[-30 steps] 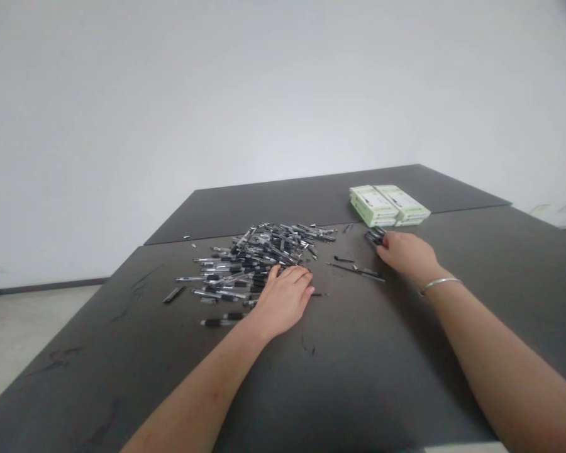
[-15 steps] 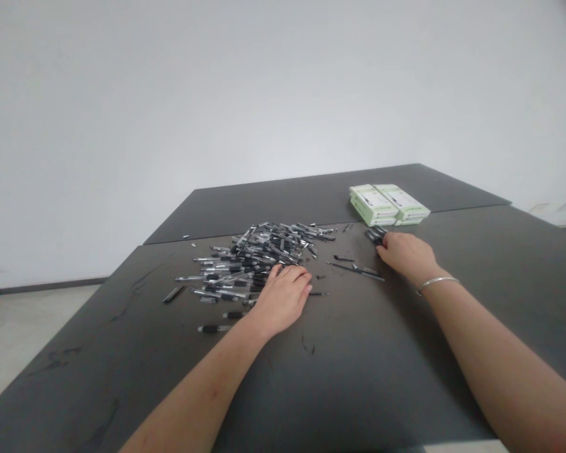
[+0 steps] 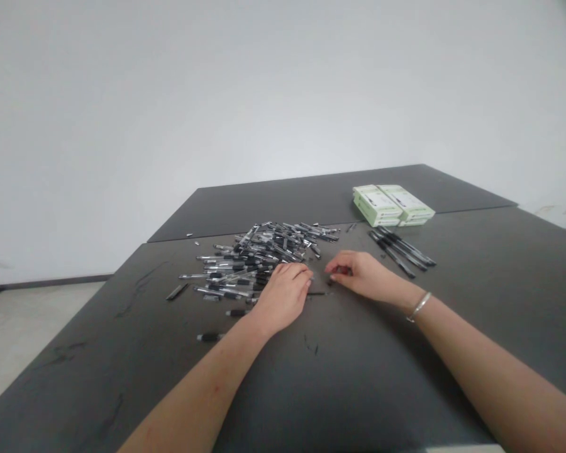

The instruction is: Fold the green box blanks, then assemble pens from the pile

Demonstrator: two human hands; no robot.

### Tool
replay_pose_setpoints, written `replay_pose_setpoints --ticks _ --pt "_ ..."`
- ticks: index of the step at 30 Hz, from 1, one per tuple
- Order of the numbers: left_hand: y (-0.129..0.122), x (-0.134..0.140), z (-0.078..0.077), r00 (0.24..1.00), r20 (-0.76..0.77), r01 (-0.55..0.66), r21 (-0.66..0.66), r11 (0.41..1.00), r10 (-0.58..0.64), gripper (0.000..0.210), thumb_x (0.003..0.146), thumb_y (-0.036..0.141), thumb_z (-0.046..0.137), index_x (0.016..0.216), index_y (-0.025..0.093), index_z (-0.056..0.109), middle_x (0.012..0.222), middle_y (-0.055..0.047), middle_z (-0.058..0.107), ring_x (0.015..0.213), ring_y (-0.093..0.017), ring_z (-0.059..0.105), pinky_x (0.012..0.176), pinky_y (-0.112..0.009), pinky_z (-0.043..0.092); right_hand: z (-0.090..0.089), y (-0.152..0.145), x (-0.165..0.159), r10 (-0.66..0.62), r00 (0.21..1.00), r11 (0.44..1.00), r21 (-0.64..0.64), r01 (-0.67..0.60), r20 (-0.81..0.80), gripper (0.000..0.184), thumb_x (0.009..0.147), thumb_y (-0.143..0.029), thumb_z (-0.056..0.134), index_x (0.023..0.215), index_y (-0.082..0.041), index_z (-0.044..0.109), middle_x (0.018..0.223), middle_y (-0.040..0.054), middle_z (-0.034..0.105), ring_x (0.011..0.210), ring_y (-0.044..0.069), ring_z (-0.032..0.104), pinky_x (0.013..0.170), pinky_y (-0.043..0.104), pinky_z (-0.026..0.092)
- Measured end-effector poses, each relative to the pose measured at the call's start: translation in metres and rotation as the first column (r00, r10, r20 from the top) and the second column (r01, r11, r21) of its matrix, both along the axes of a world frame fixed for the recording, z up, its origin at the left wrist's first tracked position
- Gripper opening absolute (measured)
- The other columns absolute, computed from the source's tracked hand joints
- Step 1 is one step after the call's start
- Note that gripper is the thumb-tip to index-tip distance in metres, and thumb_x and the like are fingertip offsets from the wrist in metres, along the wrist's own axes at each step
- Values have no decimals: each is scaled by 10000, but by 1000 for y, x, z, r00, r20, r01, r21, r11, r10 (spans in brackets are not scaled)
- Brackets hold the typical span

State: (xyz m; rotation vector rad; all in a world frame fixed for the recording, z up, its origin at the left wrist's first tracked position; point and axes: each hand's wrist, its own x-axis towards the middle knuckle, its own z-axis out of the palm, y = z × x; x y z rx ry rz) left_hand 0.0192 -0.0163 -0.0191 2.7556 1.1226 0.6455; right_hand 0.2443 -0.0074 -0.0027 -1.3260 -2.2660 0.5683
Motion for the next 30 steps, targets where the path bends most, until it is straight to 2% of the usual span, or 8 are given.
replay_pose_setpoints --ticks 3,7,12,16,20,24,27,30 --pt "2 -3 2 998 65 0 9 1000 0 283 926 137 397 1107 157 613 1110 -90 625 1076 -209 539 983 -390 416 -7 -2 -7 79 997 996 -46 -79 14 181 775 -163 597 922 -190 700 870 35 661 686 137 593 659 242 451" --pt "5 -7 3 975 220 -26 5 1000 25 282 910 119 404 1071 170 630 1086 -88 628 1054 -204 556 965 -380 443 -11 1 -4 95 994 994 -60 -91 59 145 774 -131 590 853 -190 696 837 28 649 687 137 589 656 242 439" --pt "9 -11 5 906 416 -57 -70 996 81 268 923 150 399 994 189 654 1037 -76 647 1016 -185 593 929 -344 469 -9 1 -3 101 990 995 -27 -99 103 125 794 -130 580 827 -188 686 825 33 648 711 147 589 689 254 430" --pt "12 -16 10 852 504 -96 -117 988 143 241 917 170 429 949 194 666 1000 -61 661 976 -176 609 897 -332 479 -8 0 -5 111 985 994 -13 -110 133 125 805 -121 569 834 -184 673 816 40 657 736 159 589 713 264 423" --pt "16 -23 20 815 539 -134 -181 974 212 205 887 171 476 926 193 676 971 -49 679 920 -174 626 810 -316 506 -9 0 -5 111 980 994 0 -112 164 113 819 -133 555 832 -181 657 811 43 655 731 164 587 717 272 420" --pt "18 -30 36 797 545 -141 -251 958 260 186 865 172 502 914 171 681 962 -59 695 880 -171 645 798 -311 510 -10 -1 -5 114 976 993 3 -116 188 109 831 -158 539 840 -176 646 824 53 642 733 169 588 699 269 425" --pt "15 -42 45 824 492 -164 -267 949 281 193 855 184 512 948 177 681 954 -54 705 835 -167 656 785 -315 513 -12 -2 -6 105 976 994 7 -108 192 122 847 -186 521 839 -174 642 833 59 632 729 172 585 680 266 429" --pt "4 -63 44 856 406 -220 -274 936 320 177 829 188 534 924 178 683 941 -51 710 846 -174 660 771 -308 516 -14 -1 -7 100 975 994 24 -107 196 140 862 -213 506 840 -178 639 827 59 627 743 180 586 684 270 432"
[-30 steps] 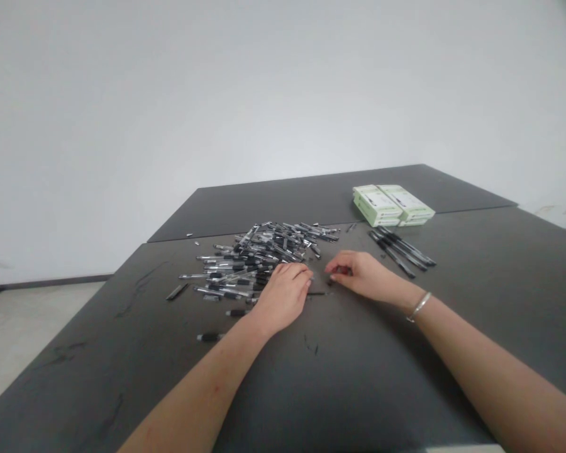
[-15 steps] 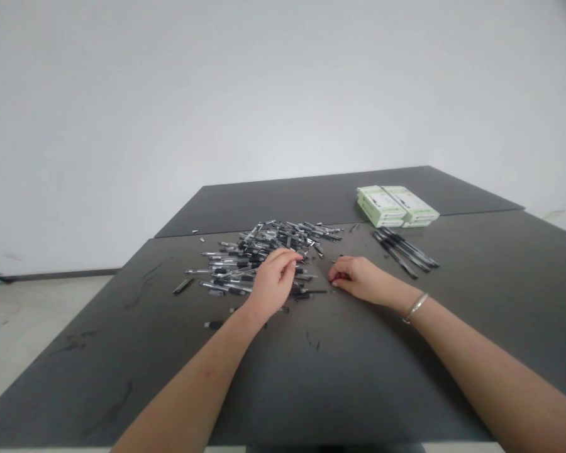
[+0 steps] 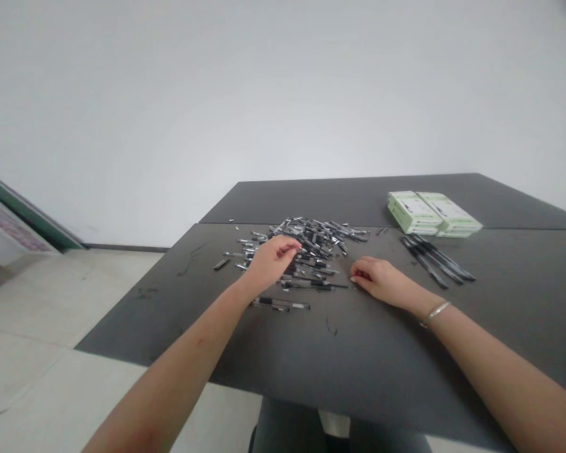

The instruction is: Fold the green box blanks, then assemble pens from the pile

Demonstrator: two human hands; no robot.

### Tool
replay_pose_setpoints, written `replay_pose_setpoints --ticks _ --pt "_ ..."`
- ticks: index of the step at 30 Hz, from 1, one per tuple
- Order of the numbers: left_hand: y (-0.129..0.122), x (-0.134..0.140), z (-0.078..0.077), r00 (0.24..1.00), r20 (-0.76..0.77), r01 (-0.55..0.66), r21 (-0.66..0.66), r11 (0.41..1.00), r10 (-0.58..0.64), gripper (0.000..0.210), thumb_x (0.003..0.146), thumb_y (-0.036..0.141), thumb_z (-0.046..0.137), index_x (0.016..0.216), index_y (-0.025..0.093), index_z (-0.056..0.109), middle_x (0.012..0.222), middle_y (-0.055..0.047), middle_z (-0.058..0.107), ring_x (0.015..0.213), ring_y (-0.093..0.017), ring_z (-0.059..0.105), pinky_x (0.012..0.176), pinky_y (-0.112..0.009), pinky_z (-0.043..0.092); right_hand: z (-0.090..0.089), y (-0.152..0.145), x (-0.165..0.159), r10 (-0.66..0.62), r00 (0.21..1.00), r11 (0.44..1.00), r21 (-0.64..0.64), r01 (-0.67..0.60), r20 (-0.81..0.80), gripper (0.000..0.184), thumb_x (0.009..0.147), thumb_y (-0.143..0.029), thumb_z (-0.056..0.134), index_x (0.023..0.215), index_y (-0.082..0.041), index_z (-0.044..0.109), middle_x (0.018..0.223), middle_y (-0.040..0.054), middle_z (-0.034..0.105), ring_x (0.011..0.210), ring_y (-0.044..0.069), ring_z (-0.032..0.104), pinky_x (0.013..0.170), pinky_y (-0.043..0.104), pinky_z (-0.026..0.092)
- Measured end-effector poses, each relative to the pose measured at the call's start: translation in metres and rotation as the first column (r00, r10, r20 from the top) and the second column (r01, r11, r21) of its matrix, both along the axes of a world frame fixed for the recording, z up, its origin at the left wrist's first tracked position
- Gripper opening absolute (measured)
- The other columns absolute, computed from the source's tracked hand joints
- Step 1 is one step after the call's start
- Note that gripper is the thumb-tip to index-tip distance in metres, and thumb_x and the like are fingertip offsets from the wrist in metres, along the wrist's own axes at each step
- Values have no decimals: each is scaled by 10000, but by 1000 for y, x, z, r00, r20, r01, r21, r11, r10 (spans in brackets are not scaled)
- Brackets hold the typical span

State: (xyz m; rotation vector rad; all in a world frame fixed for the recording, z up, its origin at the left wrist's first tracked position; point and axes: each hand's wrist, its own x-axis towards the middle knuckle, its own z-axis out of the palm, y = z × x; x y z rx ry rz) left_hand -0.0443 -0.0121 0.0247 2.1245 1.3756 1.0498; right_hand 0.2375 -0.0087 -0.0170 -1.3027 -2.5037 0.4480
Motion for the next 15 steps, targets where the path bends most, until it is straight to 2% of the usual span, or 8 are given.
replay_pose_setpoints --ticks 4,8,10,15 --pt "-23 -37 -13 994 -103 -31 -16 999 30 170 811 220 551 906 187 688 927 -49 708 835 -177 652 720 -292 522 -2 0 -1 -9 1000 1000 11 9 5 157 870 -230 494 872 -180 644 862 65 633 766 185 596 716 281 440" --pt "-49 -63 -22 984 -178 8 -39 999 -15 177 815 218 563 938 211 690 952 -37 699 882 -177 644 814 -311 520 -1 -2 -3 -4 1000 1000 26 4 -7 175 875 -245 489 899 -182 650 880 66 633 785 184 602 740 283 445" --pt "-61 -69 -22 974 -220 46 -55 997 -58 183 801 217 600 957 219 696 1011 -45 688 966 -188 632 912 -336 489 0 -4 -4 2 1000 1000 27 -1 -28 167 868 -259 505 901 -184 650 865 59 630 766 179 597 708 275 445" --pt "-76 -68 -24 954 -273 96 -109 989 -123 212 760 205 677 966 238 714 1116 -60 652 1065 -202 598 989 -362 449 0 -7 -7 29 998 1000 8 -28 -56 163 828 -307 582 920 -194 654 874 41 624 693 149 577 633 249 429"
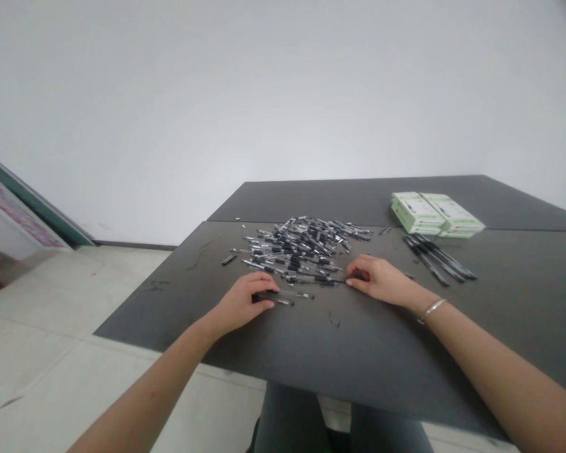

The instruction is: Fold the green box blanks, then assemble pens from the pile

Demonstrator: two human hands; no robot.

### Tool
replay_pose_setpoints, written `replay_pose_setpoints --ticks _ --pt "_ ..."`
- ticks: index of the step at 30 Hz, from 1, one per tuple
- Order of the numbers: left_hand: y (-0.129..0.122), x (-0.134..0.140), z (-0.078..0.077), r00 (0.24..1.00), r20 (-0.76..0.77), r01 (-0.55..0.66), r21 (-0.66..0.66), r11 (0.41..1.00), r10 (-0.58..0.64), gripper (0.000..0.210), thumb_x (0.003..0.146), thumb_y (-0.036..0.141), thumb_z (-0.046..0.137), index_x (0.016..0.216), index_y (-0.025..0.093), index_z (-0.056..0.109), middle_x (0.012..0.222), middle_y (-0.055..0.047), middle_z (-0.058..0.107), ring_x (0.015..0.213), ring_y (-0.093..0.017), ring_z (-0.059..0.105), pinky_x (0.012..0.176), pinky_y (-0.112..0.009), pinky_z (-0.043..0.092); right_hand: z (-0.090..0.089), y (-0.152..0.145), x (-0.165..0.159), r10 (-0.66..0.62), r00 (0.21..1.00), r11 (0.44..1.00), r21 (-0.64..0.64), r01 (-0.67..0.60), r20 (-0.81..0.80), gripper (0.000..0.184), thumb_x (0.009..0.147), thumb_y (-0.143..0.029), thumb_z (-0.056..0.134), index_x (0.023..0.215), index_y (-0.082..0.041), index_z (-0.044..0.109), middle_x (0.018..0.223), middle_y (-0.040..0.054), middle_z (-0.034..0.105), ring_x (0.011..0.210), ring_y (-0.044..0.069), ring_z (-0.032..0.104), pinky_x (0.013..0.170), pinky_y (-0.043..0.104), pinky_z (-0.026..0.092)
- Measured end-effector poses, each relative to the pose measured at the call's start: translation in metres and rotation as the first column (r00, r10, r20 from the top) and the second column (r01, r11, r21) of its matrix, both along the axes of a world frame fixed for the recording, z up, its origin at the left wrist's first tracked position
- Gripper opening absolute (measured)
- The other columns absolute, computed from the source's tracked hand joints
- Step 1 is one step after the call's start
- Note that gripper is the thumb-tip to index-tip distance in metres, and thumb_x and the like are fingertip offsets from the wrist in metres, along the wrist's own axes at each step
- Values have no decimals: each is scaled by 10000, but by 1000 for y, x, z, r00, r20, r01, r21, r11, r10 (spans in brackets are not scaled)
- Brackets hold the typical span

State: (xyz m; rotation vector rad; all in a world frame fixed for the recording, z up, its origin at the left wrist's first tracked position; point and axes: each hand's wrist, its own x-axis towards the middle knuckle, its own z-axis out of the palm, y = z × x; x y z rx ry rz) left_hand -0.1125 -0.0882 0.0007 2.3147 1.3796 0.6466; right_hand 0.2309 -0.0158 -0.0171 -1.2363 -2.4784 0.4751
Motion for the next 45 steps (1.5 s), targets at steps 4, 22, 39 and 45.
replay_pose_setpoints --ticks 4,22,39,45 --pt "3 4 -9 999 7 32 7 999 -32 183 778 178 657 940 237 721 1137 -55 647 1071 -191 599 1000 -357 444 -1 0 -2 10 1000 1000 -6 -9 29 149 828 -310 585 898 -205 664 864 35 624 679 142 572 629 247 422" --pt "38 51 -24 985 -52 168 113 979 -163 154 844 188 602 925 215 730 1032 -52 682 977 -198 599 945 -361 428 -8 5 -2 -17 994 999 54 11 111 112 854 -257 536 836 -195 627 853 38 629 728 161 586 674 257 404" --pt "52 92 -8 959 -242 178 121 977 -145 132 873 189 535 900 209 662 993 -28 673 959 -201 580 848 -346 371 0 4 7 25 958 987 146 -69 286 154 895 -299 467 879 -190 575 903 54 626 755 172 604 642 255 380" --pt "65 99 -2 950 -279 157 47 986 -138 111 828 171 576 884 206 666 933 -24 687 914 -200 605 820 -332 377 7 6 15 -2 975 994 108 -22 222 122 875 -270 485 859 -186 572 836 55 643 702 168 594 629 253 373"
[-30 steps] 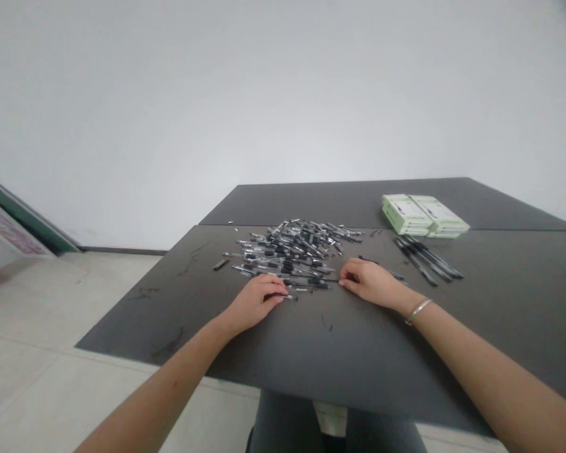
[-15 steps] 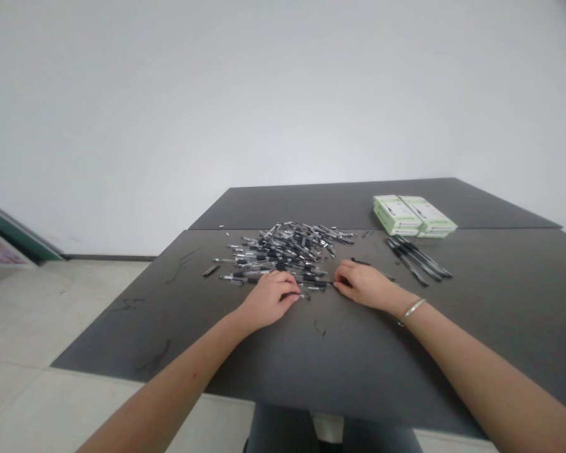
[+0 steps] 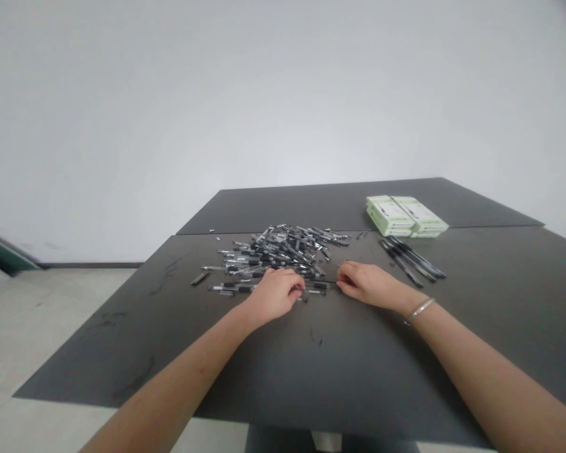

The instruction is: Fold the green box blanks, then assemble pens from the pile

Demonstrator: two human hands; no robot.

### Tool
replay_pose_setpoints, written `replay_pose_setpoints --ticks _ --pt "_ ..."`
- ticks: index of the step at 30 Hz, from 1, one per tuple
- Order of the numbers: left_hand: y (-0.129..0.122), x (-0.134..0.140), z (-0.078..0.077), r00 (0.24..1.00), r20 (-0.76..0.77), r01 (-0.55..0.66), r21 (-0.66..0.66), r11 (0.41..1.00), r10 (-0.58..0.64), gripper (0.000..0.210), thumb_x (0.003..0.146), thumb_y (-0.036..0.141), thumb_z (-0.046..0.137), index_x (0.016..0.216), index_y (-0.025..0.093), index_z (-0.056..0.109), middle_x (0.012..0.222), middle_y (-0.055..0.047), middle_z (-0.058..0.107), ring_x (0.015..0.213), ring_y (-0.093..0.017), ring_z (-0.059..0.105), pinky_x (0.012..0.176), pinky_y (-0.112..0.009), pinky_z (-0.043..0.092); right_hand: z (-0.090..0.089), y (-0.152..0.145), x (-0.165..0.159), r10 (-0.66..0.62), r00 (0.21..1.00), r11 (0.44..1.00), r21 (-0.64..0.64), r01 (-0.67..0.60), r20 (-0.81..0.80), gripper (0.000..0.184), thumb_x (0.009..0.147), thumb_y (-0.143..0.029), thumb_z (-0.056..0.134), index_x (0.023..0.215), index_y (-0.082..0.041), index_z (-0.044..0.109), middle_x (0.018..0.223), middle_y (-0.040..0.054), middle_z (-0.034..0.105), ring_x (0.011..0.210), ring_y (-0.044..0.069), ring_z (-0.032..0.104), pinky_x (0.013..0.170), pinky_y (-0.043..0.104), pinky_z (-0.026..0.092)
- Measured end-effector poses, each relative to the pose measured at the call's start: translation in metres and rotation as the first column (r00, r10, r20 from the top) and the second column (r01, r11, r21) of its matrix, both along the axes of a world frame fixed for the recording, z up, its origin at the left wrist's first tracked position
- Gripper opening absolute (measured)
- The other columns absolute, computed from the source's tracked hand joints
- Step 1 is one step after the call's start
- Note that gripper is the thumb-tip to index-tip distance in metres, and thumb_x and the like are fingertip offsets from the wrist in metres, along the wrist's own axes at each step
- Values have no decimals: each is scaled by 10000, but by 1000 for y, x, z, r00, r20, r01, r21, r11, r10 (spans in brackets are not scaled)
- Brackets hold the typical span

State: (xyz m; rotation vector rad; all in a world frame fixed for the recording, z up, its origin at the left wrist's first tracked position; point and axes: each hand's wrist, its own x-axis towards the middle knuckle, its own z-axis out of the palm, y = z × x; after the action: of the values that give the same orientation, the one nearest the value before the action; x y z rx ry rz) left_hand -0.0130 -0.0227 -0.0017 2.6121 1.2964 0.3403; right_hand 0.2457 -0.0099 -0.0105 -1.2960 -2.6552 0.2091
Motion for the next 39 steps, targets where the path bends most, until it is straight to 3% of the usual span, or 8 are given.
replay_pose_setpoints --ticks 7,12,18,23,31,39 --pt "7 1 2 999 -41 6 -57 998 -8 102 810 196 619 866 208 703 928 -28 691 905 -202 608 775 -309 393 6 -1 0 -120 940 982 -179 65 -319 173 878 -276 492 896 -181 634 707 20 646 605 139 560 572 235 395" --pt "3 0 -1 999 -38 26 -9 1000 -27 130 851 195 562 879 203 688 948 -37 674 920 -208 590 770 -329 369 -2 1 -1 -220 833 954 -290 75 -508 225 864 -313 523 969 -168 659 794 37 680 666 148 583 605 250 442" --pt "-1 -6 -4 999 19 30 71 997 -31 141 898 207 497 910 201 637 965 -43 641 948 -209 557 817 -345 371 -1 2 -3 -362 643 908 -413 77 -675 239 819 -353 589 930 -148 640 702 28 660 635 148 601 607 268 472" --pt "-2 -10 -3 988 152 7 88 996 -20 128 913 193 458 947 197 582 965 -48 637 941 -208 556 855 -356 391 7 1 -2 -424 414 896 -441 60 -806 242 764 -367 666 874 -153 636 676 23 661 577 130 582 537 245 456" --pt "-2 -11 -3 937 348 -39 42 998 22 136 921 195 440 996 190 553 937 -50 625 881 -186 574 810 -323 431 6 3 10 -381 165 924 -379 50 -910 68 781 -211 631 832 -178 662 622 -11 612 538 105 524 512 228 409" --pt "-3 -10 -2 849 526 -48 -30 998 56 244 932 219 424 1138 196 552 1010 -64 622 880 -168 585 829 -325 450 13 2 10 -315 63 938 -301 173 -947 46 743 -179 613 758 -188 656 579 -13 569 499 112 482 467 239 364"
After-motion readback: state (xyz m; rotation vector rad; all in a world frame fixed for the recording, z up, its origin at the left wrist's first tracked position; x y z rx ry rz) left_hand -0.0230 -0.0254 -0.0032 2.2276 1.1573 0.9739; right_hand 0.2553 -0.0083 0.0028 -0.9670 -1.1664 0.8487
